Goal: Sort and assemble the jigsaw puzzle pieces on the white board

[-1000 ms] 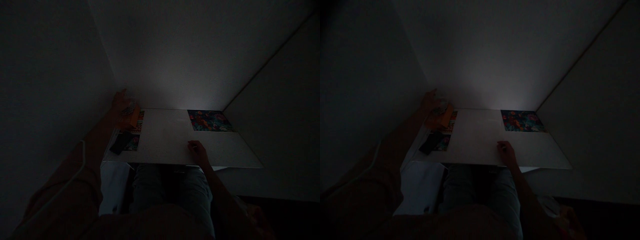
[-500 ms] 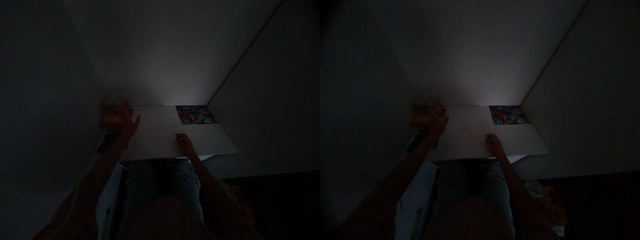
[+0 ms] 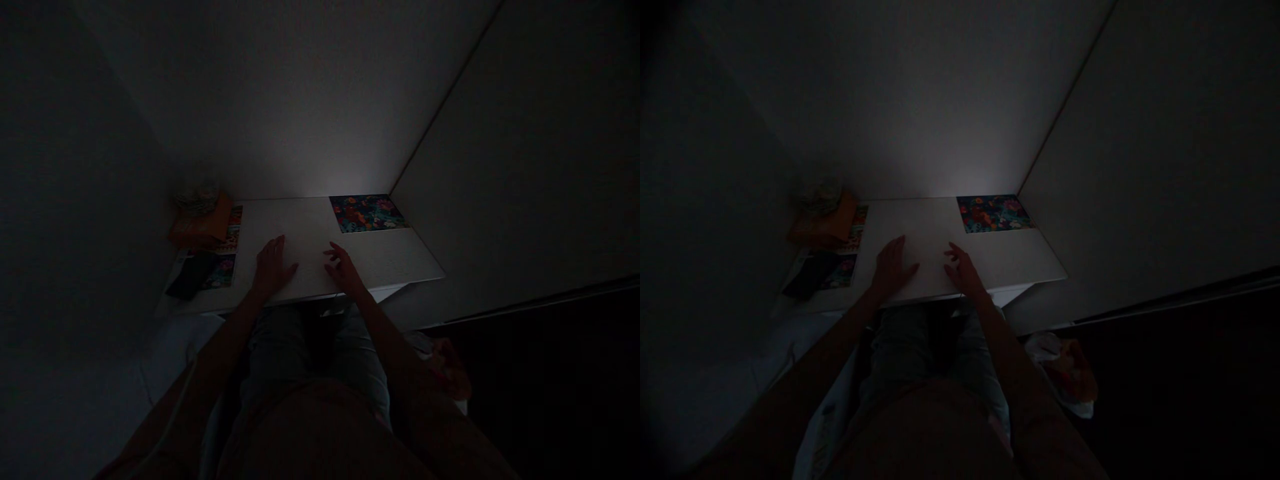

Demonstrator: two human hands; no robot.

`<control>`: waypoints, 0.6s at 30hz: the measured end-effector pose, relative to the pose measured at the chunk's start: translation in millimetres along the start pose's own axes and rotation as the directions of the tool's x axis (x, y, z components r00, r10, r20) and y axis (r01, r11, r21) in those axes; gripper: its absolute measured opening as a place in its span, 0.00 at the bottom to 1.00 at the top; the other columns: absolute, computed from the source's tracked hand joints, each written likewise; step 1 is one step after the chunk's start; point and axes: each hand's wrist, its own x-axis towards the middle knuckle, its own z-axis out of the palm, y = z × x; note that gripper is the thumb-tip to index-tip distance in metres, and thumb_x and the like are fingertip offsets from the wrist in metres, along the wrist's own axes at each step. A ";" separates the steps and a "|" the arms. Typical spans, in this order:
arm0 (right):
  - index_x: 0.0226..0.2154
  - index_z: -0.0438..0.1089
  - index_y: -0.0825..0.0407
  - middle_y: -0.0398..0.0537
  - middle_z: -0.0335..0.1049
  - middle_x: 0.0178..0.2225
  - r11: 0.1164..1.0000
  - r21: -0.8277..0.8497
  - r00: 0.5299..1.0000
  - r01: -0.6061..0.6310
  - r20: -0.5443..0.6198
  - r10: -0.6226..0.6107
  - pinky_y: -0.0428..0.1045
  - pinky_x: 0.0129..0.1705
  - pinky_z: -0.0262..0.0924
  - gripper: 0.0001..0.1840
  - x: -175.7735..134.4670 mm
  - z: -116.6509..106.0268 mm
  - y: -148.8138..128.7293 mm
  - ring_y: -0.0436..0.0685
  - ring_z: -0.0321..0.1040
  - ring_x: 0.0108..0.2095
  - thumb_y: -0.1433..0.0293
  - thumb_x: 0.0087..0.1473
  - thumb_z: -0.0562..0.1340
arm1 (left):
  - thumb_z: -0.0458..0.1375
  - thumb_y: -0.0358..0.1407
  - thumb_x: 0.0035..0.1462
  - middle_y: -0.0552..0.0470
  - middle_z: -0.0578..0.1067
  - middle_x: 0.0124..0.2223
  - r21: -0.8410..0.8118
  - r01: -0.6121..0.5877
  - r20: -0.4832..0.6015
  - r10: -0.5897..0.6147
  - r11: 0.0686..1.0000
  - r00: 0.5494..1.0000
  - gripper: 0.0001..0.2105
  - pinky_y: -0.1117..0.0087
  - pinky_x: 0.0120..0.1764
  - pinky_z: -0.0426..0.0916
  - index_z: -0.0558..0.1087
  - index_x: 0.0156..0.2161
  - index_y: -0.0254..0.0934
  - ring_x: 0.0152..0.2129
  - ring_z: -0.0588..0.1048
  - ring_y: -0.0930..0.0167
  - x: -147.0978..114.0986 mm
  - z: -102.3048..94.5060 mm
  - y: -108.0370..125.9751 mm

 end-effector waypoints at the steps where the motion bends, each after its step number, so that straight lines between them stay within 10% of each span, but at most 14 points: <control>1: 0.64 0.42 0.37 0.49 0.60 0.57 1.000 0.013 1.000 0.016 -0.013 -0.016 0.61 0.48 0.63 0.38 0.6 -0.1 2.2 0.62 0.62 0.49 0.62 0.55 0.57 | 0.53 0.45 0.58 0.43 0.53 0.65 0.007 0.012 0.002 -0.012 1.000 1.000 0.35 0.50 0.62 0.48 0.47 0.67 0.40 0.63 0.51 0.56 0.1 1.3 0.6; 18: 0.53 0.62 0.42 0.50 0.60 0.58 0.955 -0.296 0.993 -0.035 -0.120 -0.001 0.64 0.61 0.45 0.21 46.4 -29.8 33.3 0.64 0.53 0.59 0.58 0.58 0.56 | 0.49 0.47 0.60 0.37 0.64 0.57 0.109 0.127 -0.031 -0.124 0.986 0.992 0.26 0.46 0.58 0.52 0.58 0.61 0.37 0.57 0.59 0.51 5.2 3.9 9.2</control>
